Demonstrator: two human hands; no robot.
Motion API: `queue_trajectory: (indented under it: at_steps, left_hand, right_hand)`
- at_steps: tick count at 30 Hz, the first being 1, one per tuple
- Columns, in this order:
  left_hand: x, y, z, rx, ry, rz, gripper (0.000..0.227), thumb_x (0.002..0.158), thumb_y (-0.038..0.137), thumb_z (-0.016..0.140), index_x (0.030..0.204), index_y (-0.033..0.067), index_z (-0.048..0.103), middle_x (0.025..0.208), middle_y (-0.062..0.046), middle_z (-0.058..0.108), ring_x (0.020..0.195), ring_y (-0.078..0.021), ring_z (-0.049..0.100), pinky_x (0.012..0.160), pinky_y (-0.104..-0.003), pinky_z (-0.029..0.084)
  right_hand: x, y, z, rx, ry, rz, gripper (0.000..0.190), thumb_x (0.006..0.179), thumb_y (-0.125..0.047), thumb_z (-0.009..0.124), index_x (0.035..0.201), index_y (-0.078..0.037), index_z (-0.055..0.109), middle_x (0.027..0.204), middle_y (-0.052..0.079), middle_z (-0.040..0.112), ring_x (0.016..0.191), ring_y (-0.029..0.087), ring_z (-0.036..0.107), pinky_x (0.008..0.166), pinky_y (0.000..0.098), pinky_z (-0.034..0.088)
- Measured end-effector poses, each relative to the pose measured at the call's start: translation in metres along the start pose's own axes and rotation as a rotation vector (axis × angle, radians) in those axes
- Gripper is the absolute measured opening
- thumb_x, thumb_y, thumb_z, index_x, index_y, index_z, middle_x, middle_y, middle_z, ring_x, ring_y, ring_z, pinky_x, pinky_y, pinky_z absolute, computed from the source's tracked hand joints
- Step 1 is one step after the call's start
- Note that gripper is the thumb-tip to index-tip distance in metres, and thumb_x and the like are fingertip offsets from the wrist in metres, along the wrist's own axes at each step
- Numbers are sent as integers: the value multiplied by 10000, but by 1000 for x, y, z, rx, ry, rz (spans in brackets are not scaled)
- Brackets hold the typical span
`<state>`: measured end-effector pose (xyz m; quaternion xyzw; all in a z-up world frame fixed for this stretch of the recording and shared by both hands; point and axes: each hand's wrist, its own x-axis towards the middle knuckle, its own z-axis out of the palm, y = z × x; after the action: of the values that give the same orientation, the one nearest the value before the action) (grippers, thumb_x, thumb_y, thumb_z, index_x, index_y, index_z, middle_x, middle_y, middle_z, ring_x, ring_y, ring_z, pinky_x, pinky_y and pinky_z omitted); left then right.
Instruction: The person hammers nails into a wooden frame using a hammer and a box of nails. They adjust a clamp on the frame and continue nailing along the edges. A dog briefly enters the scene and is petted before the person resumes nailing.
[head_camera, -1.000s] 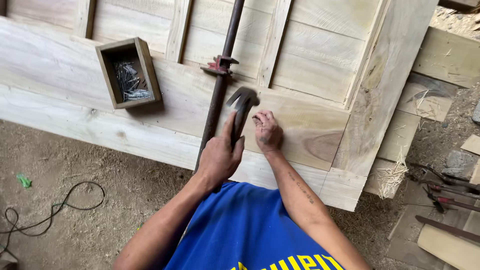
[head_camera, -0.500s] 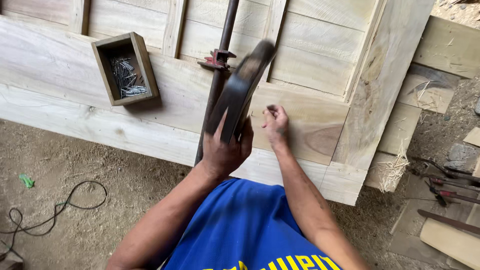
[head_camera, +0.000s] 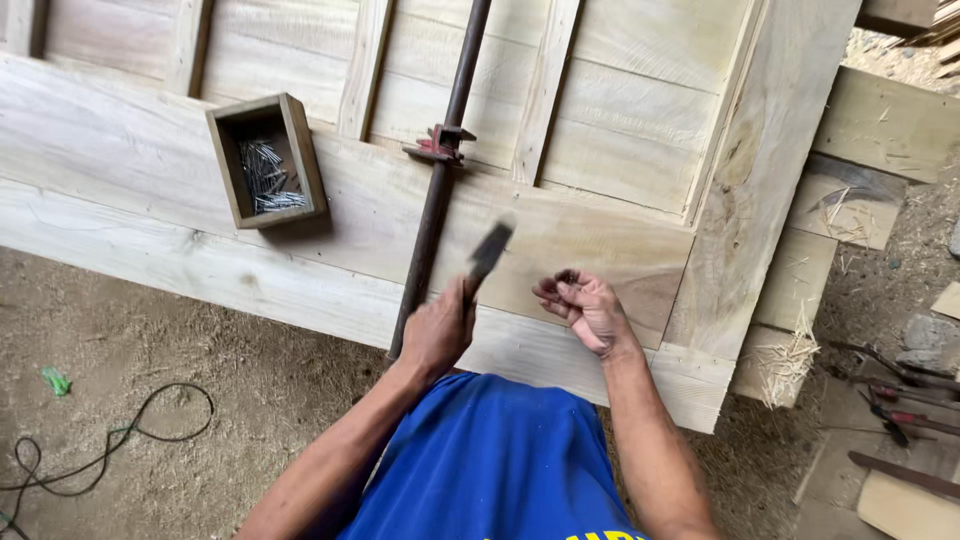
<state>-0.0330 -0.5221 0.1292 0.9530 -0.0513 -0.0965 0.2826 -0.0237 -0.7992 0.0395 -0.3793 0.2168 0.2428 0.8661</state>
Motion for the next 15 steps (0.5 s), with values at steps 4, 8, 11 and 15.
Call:
queue_trajectory:
  at_steps: [4,8,11,15]
  left_hand:
    - [-20,14,-9,-91,-60,-97,334,942,215,682,1219,74,559,678,-240,673,603,-463,650,547,-588,481]
    - [13,37,-28,-200,349,201,493,971,179,705,1399,42,501,708,-225,650,595,-418,664,558,-514,546]
    - [13,22,8,-347,390,307,224,997,194,665,1209,141,613,896,-200,733,719,-391,722,597,-473,579]
    - [-35,-24,44,-60,-169,-172,284,960,296,614,1048,38,534,748,-242,687,696,-461,669,622,-609,512]
  right_hand:
    - [-22,-5,-5,92,-26,36,211,925,-24,639,1124,-34,711,1024,185,756,1020,337,725,875,462,593]
    - [-18,-12,4,40,-139,-17,95,974,-29,680,1068,-23,677,1057,180,761,1089,332,734,908,443,619]
    - [-18,-11,11,52,-174,-58,87,970,-40,675,1056,-37,676,1061,166,758,1089,314,744,909,414,624]
    - [-14,-5,5,28,-72,-173,116,963,-77,685,1075,-60,709,975,154,763,757,195,715,627,302,565]
